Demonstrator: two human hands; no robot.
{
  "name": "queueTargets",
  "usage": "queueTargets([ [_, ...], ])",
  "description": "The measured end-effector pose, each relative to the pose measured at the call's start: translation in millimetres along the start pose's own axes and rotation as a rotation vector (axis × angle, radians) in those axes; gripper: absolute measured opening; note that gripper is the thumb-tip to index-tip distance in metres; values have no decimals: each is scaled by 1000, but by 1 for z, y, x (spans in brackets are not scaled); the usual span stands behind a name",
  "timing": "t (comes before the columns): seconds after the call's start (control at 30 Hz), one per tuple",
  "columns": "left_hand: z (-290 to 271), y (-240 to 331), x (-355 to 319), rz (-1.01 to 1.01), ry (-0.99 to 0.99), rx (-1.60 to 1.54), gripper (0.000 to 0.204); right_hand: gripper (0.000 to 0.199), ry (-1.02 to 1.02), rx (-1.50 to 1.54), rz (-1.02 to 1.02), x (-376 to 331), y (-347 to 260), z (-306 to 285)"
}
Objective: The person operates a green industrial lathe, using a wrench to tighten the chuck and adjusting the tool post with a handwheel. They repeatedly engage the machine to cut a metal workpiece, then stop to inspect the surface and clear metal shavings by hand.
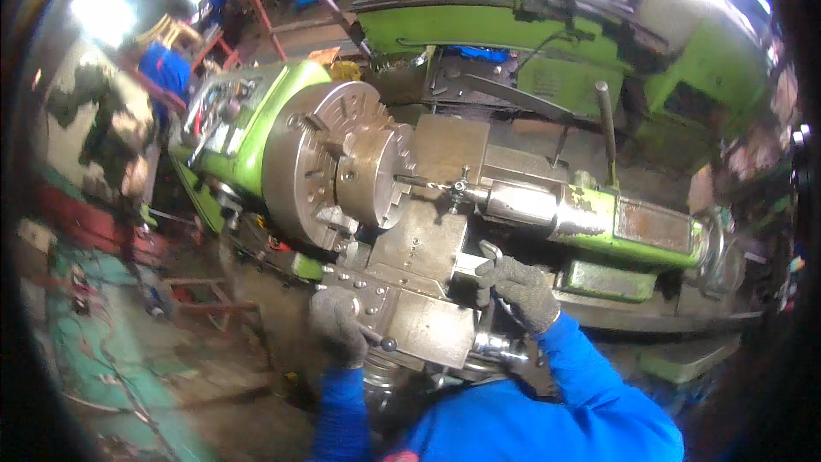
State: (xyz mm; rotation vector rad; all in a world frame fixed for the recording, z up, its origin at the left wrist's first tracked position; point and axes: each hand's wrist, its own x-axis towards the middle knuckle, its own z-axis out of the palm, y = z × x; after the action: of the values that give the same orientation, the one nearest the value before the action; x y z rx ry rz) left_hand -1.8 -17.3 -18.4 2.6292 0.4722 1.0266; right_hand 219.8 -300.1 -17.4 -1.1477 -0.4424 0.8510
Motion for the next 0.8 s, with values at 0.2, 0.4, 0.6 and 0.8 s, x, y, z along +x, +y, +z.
queueTargets([
  [0.2,-9,13,13,-142,63,-204,11,47,234,-543,34,33,-34,34],
  [0.4,-10,0,2,-116,6,-217,11,29,331,-1130,-57,107,-57,38],
  [0.6,-18,0,9,-211,33,-296,18,34,114,-1963,-276,149,-68,42],
  [0.8,-18,-3,8,-182,119,-327,19,40,84,-1958,-30,162,-70,65],
])
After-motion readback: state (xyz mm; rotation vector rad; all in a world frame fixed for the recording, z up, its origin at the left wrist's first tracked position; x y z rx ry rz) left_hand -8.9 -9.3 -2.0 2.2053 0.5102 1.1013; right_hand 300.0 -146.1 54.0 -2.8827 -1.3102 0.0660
